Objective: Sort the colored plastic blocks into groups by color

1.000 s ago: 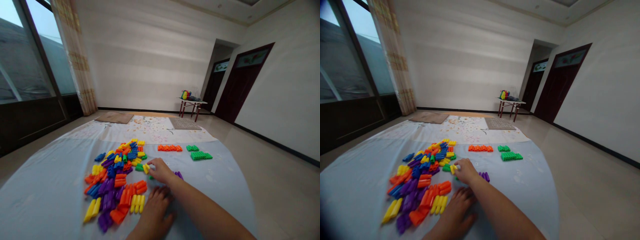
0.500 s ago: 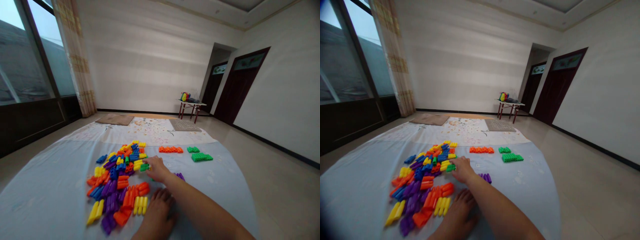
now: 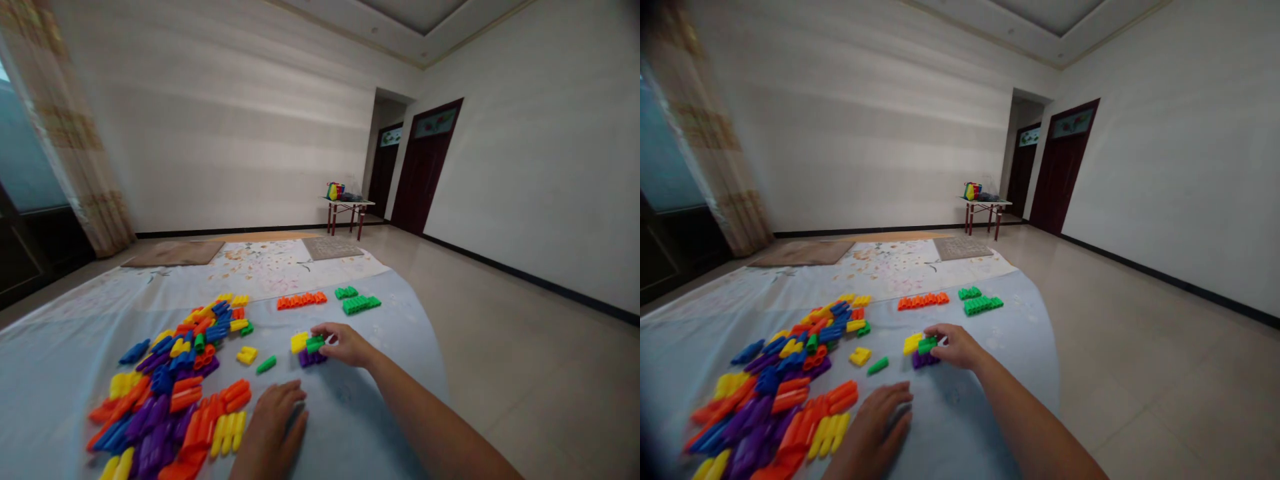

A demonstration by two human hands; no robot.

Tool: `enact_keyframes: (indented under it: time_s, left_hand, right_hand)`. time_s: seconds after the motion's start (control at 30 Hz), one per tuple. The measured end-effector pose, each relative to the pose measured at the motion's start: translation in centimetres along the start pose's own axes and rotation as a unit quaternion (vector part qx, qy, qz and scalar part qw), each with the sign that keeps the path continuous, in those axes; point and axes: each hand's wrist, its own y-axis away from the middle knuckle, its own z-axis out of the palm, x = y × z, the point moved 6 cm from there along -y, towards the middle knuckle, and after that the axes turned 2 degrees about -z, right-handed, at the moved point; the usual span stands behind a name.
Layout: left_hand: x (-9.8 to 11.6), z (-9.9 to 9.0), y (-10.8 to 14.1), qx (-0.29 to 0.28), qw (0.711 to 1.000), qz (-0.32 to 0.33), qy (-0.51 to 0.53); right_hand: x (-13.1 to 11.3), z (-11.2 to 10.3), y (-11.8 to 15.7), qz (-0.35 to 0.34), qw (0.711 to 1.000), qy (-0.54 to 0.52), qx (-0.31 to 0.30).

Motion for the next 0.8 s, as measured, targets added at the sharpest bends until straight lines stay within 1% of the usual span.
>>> enact_keyframes:
  time_s: [0.07, 0.13, 0.17, 0.2, 0.23, 0.3, 0.37, 0.43, 0.5, 0.57, 0.6, 0.7, 0.8]
  left_hand:
    - [-0.5, -0.7, -0.2, 0.077, 0.996, -0.043, 0.013]
    - [-0.8, -1.4, -0.3, 0.144, 0.988, -0.063, 0.013]
    - [-0.8, -1.6, -0.4, 0.161, 0.985, -0.06, 0.009]
    - [-0.8, -1.6, -0.6, 0.163, 0.985, -0.052, 0.004]
    - [-0.8, -1.5, -0.7, 0.145, 0.989, -0.04, 0.001]
    - [-0.6, -1.2, -1.1, 0.079, 0.997, -0.024, 0.0]
    - [-0.5, -1.2, -1.2, 0.031, 0.999, -0.031, -0.005]
    - [-0.3, -1.8, -1.3, 0.026, 0.998, -0.056, -0.021]
    - [0.2, -2.3, -1.3, 0.016, 0.996, -0.076, -0.042]
    - [1.1, -2.3, -1.4, -0.021, 0.995, -0.076, -0.058]
    - [1.5, -2.3, -1.4, -0.039, 0.995, -0.071, -0.064]
    - [2.4, -2.5, -1.4, -0.069, 0.993, -0.063, -0.073]
    - [2.2, -2.9, -1.4, -0.069, 0.993, -0.071, -0.07]
  right_hand:
    - [0.1, 0.1, 0.9, 0.002, 0.999, -0.028, -0.039]
    - [-0.2, 0.6, 1.6, 0.0, 0.995, -0.048, -0.083]
    - [-0.5, 1.0, 1.9, -0.003, 0.993, -0.057, -0.103]
    - [-0.7, 1.4, 2.1, -0.008, 0.991, -0.066, -0.12]
    - [-1.0, 1.7, 2.3, -0.014, 0.988, -0.074, -0.132]
    - [-1.5, 2.0, 2.4, -0.029, 0.986, -0.082, -0.141]
    - [-1.4, 1.7, 2.4, -0.036, 0.988, -0.076, -0.131]
    - [-0.6, 0.7, 2.2, -0.028, 0.993, -0.059, -0.094]
    - [0.6, -0.9, 2.1, -0.015, 0.999, -0.03, -0.03]
    - [2.1, -2.4, 2.1, -0.003, 0.999, 0.014, 0.034]
    - [2.9, -2.9, 2.2, 0.002, 0.998, 0.038, 0.055]
    - [4.7, -3.4, 2.4, 0.01, 0.992, 0.104, 0.077]
    - [5.2, -3.5, 2.7, 0.007, 0.981, 0.156, 0.118]
